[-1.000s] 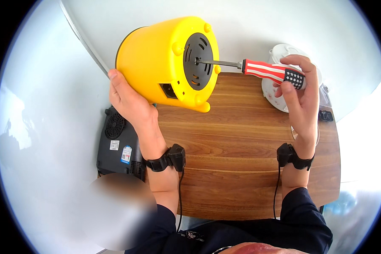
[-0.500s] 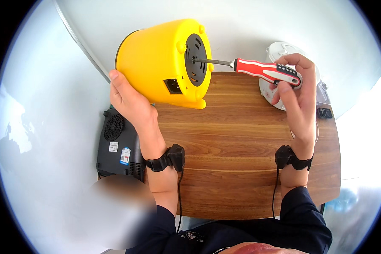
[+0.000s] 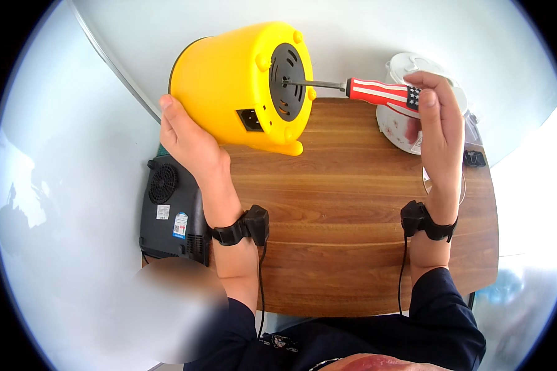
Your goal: The person uses a screwdriver to remove screws from the base of a yellow electric kettle, detaches the base, and then reattaches it by screwing the screws back in. The person also handles the kettle's glass lid and places it on the table.
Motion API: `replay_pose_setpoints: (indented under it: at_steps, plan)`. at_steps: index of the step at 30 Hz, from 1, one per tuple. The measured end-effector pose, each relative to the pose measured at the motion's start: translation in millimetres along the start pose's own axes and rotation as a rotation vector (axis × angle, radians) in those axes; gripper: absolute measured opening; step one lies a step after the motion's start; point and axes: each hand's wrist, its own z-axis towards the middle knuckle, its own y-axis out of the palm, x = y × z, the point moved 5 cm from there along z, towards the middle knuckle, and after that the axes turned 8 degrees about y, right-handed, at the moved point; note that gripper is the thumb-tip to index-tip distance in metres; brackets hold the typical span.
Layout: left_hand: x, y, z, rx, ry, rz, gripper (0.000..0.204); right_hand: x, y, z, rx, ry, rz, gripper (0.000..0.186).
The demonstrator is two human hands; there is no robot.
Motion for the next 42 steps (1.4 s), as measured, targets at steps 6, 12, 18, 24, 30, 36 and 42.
replay_pose_setpoints:
  at_steps: [6,12,18,24,30,36,42]
  plan:
    - [-6.4,1.4,-2.7,0.012,-0.05,-0.01,0.041,-4.4,3.0,-3.4,0.082,-0.294,-0.02,0.024]
    - [-10.1,0.4,1.1,0.006,-0.021,-0.015,0.042,-2.3,2.5,-2.0,0.114,-0.138,-0.131,0.019]
    - [-9.5,0.1,1.8,0.026,-0.036,-0.027,0.042,-1.6,8.5,-2.9,0.098,-0.168,-0.023,0.021]
    - [-5.8,2.2,2.2,0.055,-0.06,-0.057,0.039,4.8,6.9,2.4,0.042,-0.017,-0.033,0.024]
    - [-14.6,-2.3,7.0,0.003,-0.058,-0.034,0.037,-13.1,6.5,-0.2,0.135,-0.597,-0.309,0.032]
    - [-17.5,0.4,3.9,-0.046,0.003,0.027,0.039,17.9,14.0,1.0,-0.034,0.133,-0.087,0.037]
    - [-32.3,-0.6,5.8,-0.072,0.003,0.04,0.04,5.1,22.0,5.8,0.067,-0.294,-0.287,0.038]
